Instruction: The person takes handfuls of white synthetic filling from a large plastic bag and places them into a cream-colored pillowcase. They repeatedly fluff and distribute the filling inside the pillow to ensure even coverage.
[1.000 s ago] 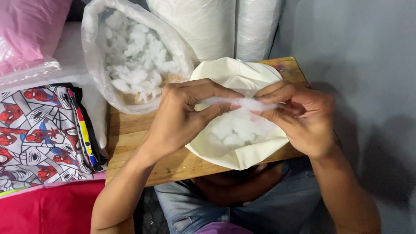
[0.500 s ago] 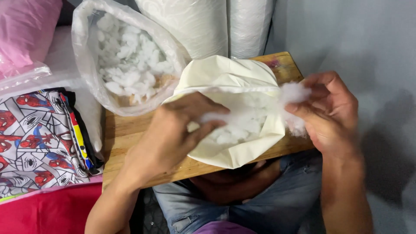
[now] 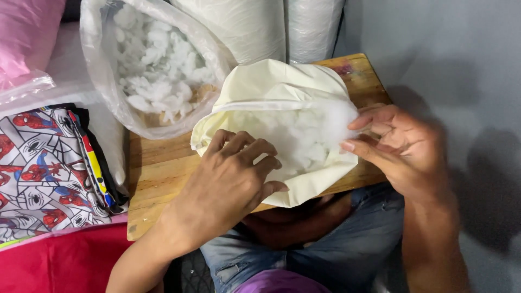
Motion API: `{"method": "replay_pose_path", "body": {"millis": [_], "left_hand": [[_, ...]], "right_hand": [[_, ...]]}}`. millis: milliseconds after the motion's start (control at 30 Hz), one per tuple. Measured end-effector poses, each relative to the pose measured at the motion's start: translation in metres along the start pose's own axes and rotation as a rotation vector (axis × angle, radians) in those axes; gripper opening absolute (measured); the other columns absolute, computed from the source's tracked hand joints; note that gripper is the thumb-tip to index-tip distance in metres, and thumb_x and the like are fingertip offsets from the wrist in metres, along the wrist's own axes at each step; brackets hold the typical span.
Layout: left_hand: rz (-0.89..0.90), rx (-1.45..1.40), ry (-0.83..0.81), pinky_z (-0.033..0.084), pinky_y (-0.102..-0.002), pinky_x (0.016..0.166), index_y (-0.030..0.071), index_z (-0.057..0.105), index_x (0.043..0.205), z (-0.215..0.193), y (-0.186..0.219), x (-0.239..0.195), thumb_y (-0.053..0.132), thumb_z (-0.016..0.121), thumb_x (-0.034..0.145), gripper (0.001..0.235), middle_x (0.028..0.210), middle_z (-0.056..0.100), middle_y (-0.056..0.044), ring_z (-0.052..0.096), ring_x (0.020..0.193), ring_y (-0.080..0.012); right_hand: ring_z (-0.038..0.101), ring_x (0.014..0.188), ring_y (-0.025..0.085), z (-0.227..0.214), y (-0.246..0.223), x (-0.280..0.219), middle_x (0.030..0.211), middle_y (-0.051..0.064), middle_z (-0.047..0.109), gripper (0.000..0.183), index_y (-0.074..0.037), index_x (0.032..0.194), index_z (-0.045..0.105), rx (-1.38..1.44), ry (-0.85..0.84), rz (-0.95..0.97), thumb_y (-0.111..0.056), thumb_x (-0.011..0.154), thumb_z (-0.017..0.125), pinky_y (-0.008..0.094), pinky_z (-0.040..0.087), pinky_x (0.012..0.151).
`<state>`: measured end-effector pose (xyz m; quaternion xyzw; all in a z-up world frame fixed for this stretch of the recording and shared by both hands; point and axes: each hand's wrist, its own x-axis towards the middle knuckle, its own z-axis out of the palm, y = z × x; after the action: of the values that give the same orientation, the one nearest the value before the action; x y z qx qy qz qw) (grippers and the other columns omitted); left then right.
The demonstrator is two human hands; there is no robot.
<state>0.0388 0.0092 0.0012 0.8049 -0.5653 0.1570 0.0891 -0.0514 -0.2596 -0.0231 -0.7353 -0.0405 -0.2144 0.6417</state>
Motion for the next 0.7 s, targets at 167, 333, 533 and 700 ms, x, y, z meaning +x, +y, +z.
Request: {"method": "replay_pose_path", "body": {"millis": [167,333,533,700], "left_hand": [[-0.171,-0.582,0.103,0.051,-0.043,0.099,0.010,0.049,0.138,-0.040,0.015,0.021,0.040,0.062,0.098,0.051,0.130,0.057,-0.011,0.062,0.118,-0.0327],[-0.027,-0.772,0.098,0.049,-0.038,0.119,0.017,0.046,0.150,-0.032,0.012,0.032,0.030,0.061,0.105,0.050,0.139,0.059,-0.014,0.065,0.136,-0.0282],[-0.102,-0.786,0.337,0.058,-0.027,0.087,0.002,0.071,0.111,-0.019,0.011,0.041,0.009,0.066,0.101,0.014,0.106,0.073,-0.008,0.074,0.096,-0.0183],[-0.145,-0.802,0.263,0.054,-0.028,0.093,0.009,0.070,0.125,-0.018,0.006,0.041,0.014,0.067,0.101,0.026,0.109,0.069,-0.007,0.071,0.101,-0.0181]], "right_hand": [[0.071,0.098,0.017,0.014,0.004,-0.004,0.110,0.012,0.065,0.022,-0.001,0.083,0.057,-0.078,-0.010,-0.045,0.010,0.084,0.076,0.030,0.065,0.093],[0.074,0.098,0.020,0.030,-0.009,-0.001,0.100,0.018,0.073,0.042,-0.006,0.111,0.045,0.026,-0.083,-0.017,0.013,0.086,0.072,0.029,0.059,0.097],[0.062,0.124,0.024,0.039,-0.015,-0.003,0.123,0.018,0.061,0.046,-0.005,0.119,0.047,0.097,-0.124,-0.137,0.004,0.085,0.075,0.036,0.053,0.113],[0.070,0.101,0.022,0.043,-0.003,-0.005,0.100,0.014,0.071,0.013,0.001,0.098,0.069,-0.108,0.038,-0.205,-0.003,0.089,0.077,0.029,0.054,0.094]]}}
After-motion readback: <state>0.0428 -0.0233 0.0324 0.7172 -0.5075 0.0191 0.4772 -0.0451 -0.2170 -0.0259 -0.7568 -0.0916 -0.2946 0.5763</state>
